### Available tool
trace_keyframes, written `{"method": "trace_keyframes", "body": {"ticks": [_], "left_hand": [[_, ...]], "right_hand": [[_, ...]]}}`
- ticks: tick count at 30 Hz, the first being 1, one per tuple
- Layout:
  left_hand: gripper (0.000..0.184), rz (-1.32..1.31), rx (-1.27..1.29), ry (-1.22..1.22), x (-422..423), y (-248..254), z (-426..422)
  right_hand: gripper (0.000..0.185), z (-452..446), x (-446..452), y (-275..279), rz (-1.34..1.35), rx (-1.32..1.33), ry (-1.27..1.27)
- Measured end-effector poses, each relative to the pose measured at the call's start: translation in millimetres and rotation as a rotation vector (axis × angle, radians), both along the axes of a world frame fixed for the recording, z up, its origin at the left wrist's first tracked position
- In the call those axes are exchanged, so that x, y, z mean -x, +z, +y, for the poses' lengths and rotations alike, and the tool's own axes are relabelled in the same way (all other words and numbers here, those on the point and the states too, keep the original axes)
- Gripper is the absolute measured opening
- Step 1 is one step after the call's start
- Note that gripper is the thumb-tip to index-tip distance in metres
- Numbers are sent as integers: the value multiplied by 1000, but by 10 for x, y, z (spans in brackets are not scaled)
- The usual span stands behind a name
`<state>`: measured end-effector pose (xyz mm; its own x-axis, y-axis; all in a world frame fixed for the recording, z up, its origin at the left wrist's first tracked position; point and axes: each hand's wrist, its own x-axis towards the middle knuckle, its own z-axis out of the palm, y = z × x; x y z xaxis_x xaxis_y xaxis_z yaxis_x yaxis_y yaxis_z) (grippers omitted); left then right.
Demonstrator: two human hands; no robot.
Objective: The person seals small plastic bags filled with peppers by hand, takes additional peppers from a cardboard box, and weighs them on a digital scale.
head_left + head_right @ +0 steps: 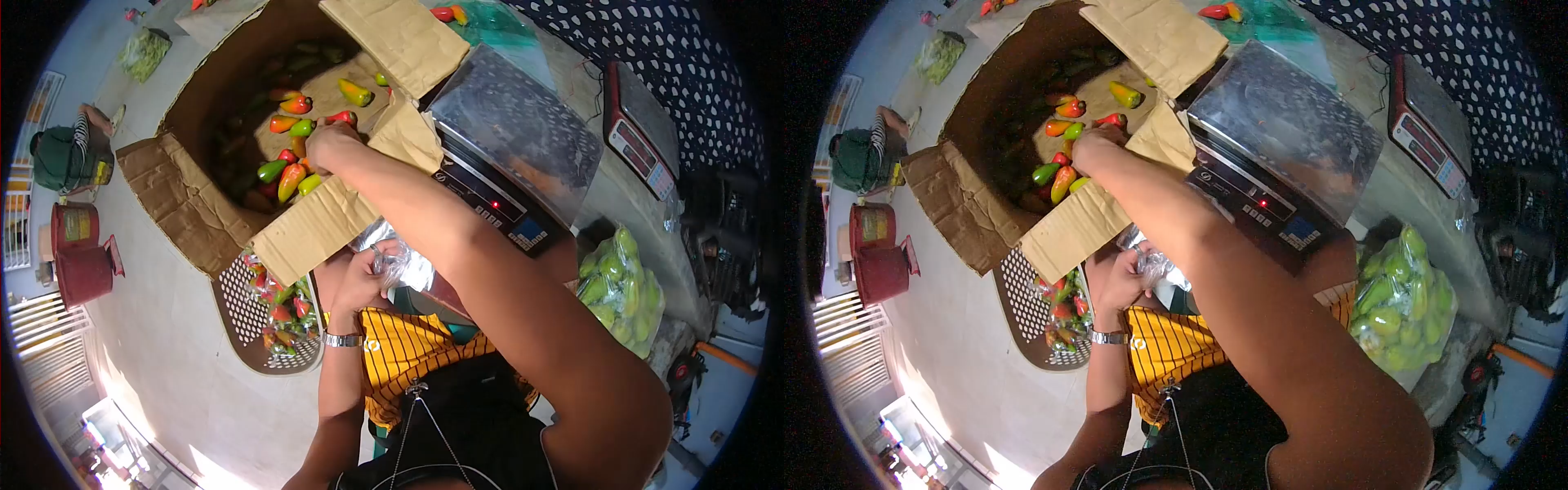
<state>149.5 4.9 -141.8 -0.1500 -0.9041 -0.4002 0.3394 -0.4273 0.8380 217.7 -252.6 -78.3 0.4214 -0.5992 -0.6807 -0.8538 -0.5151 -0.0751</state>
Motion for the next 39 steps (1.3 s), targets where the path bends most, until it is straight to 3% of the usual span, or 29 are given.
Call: {"method": "trace_keyframes", "body": {"ticks": [3, 10, 19, 25, 28, 30, 32, 34, 36, 39], "left_hand": [[63, -26, 12, -20, 6, 55, -24], [63, -66, 7, -14, 11, 81, -37], [56, -103, 31, 26, 28, 112, -8], [55, -113, 45, 20, 49, 92, -29], [57, -91, 27, 12, 51, 116, -27], [58, -68, 8, 14, 49, 68, -40], [58, -94, 57, 23, 48, 14, -2], [57, -93, 53, 29, 84, 51, -19], [56, -91, 53, 1, 79, 32, -26], [59, -130, 49, -44, 95, 64, -67]], "right_hand": [[96, -46, 67, -41, -36, -8, 164], [81, -114, 197, -104, -183, -30, 366], [65, -290, 145, -286, -239, -54, 472], [60, -392, 599, 355, -566, -208, 193], [55, -422, 917, 749, -928, -289, 78], [51, -477, 1336, 1083, -1315, -208, 214], [50, -304, 2024, 1558, -1372, -13, 26], [54, -447, 2662, 1459, -1210, 821, 87], [53, -566, 3238, 1102, -912, 1007, -128], [51, -508, 3609, 754, -579, 886, -92]]}}
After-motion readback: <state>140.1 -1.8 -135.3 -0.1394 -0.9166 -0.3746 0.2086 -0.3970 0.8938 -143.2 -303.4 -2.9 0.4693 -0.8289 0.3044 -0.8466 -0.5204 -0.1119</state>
